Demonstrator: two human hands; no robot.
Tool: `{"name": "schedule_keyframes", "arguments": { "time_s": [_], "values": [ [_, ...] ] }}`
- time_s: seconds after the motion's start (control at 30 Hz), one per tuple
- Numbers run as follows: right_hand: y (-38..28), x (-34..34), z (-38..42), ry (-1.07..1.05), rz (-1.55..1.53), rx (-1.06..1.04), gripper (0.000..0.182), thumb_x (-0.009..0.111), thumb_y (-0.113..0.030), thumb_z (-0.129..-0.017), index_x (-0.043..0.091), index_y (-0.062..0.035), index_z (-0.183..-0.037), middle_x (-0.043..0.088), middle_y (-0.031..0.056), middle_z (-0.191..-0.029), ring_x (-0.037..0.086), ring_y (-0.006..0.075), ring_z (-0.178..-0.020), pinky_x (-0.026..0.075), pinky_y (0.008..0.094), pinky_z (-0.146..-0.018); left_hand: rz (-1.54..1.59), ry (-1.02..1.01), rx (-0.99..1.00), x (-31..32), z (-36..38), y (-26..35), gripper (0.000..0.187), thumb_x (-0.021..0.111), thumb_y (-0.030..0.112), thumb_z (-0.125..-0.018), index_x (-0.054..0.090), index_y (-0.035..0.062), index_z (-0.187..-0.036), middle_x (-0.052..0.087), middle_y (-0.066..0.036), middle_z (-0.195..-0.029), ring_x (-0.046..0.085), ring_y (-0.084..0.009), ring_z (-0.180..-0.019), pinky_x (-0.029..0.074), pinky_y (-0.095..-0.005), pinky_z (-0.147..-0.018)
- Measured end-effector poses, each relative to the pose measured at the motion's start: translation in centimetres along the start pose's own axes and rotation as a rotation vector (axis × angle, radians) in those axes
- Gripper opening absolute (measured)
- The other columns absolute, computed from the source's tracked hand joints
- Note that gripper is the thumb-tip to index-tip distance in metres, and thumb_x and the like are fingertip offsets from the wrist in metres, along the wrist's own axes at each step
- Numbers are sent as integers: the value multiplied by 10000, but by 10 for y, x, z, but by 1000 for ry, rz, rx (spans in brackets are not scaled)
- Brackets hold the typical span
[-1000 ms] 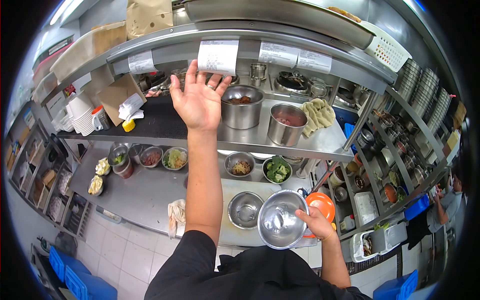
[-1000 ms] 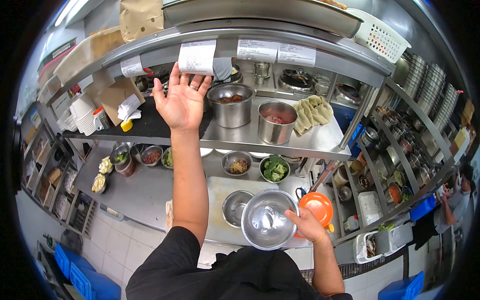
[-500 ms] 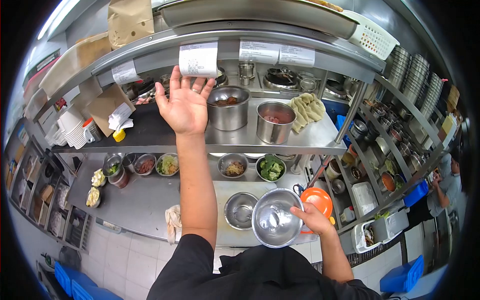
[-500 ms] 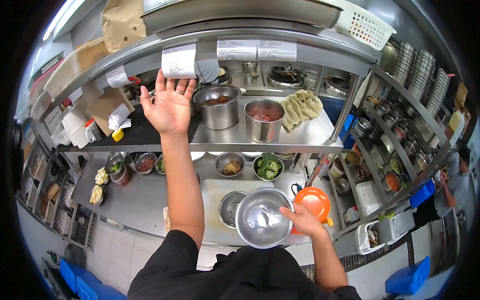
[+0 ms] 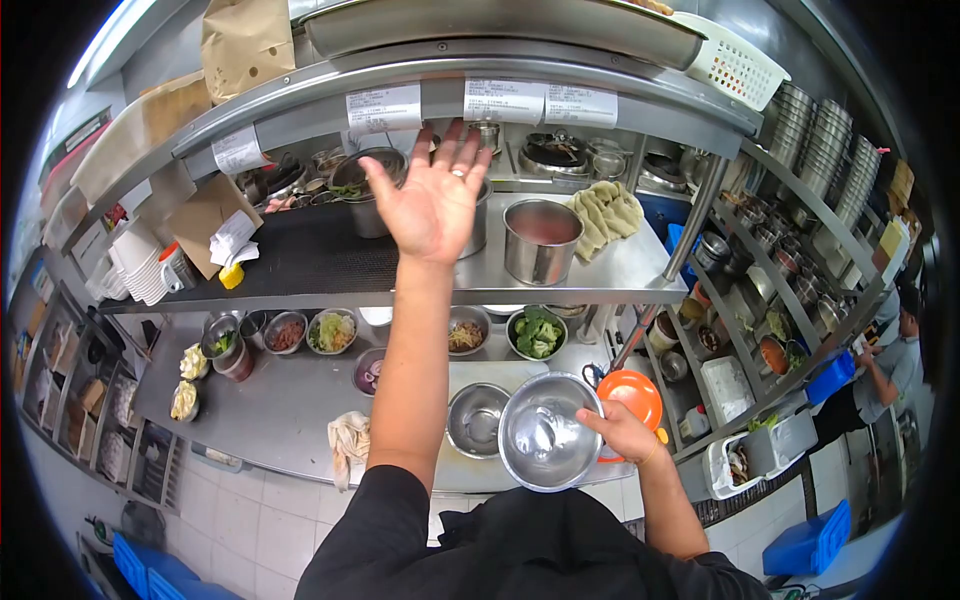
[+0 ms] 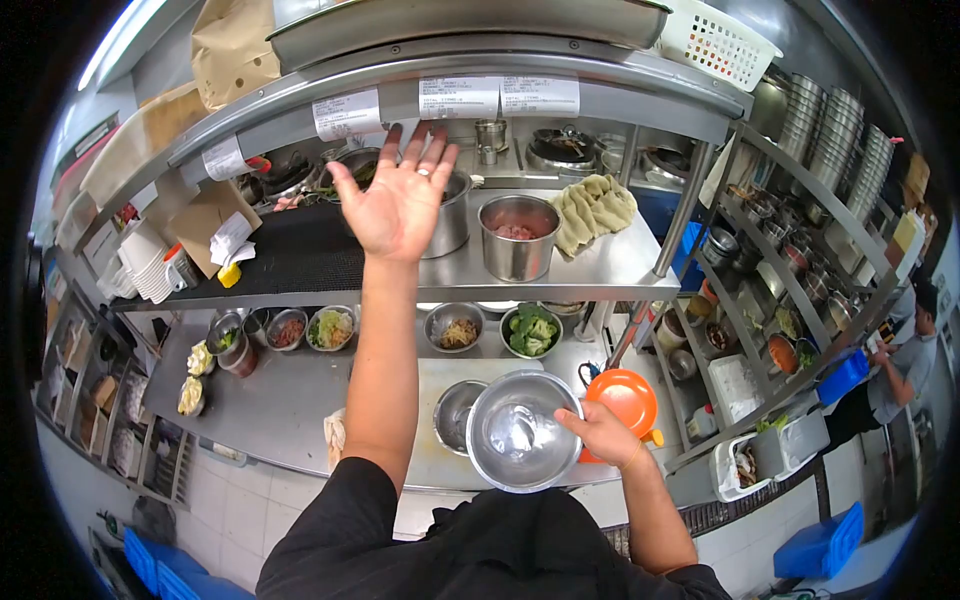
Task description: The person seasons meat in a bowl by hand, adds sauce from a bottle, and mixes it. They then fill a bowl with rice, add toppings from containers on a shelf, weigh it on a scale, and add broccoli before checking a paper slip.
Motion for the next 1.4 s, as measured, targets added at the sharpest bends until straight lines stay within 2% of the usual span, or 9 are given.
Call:
{"name": "schedule_keyframes", "arguments": {
  "time_s": [0.13,0.33,0.67,0.77,1.07,1.17,1.4],
  "values": [
    [2,-2,0,8,-38,-10,302,596,-280,-1047,689,2,-1103,646,-49,-936,547,55,-865,481,264,-795,44,-68,-39,21,-1,-16,924,391,794,-924,398,1,-1397,408,-256,-1446,351,-454,-1395,212,-642,-1214],
    [5,-9,5,27,-35,5,295,600,-269,-1043,689,2,-1115,653,-42,-936,555,55,-860,483,258,-792,0,-136,-45,21,6,-15,867,340,779,-953,447,34,-1386,508,-238,-1373,420,-445,-1358,270,-646,-1181],
    [4,-4,5,13,-25,18,300,597,-272,-1044,689,3,-1125,655,-42,-923,555,52,-835,484,259,-766,-114,-73,-15,27,26,-11,874,316,771,-965,409,42,-1436,535,-237,-1374,453,-453,-1346,331,-635,-1149],
    [8,-3,5,-30,-5,83,339,603,-250,-1042,657,14,-1247,667,-12,-1082,574,81,-993,479,278,-908,-115,-74,-15,26,29,-9,876,318,769,-966,398,41,-1447,540,-235,-1372,460,-454,-1343,340,-630,-1145],
    [12,1,3,-42,-37,71,318,602,-248,-1044,666,9,-1221,670,-18,-1048,579,72,-957,488,267,-871,-143,-80,-27,26,31,-9,876,314,764,-971,389,39,-1458,562,-226,-1351,486,-447,-1325,368,-621,-1128],
    [6,3,4,-10,-30,28,309,596,-281,-1048,687,10,-1101,656,-36,-935,562,60,-861,491,264,-789,-153,-81,-27,25,32,-10,875,313,763,-972,393,38,-1454,569,-222,-1343,498,-446,-1313,375,-620,-1122],
    [13,-2,7,-1,-34,26,306,595,-275,-1047,685,16,-1076,649,-36,-913,559,59,-842,491,261,-772,-176,-74,-28,25,32,-10,874,311,768,-969,406,43,-1447,573,-213,-1335,498,-446,-1312,372,-614,-1123]
  ]
}}
Point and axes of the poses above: each hand's wrist, its own z-axis away from the middle knuckle, its own x-axis out of the palm, y = z × x, the point moved 7 cm from there along -z, towards the middle knuckle
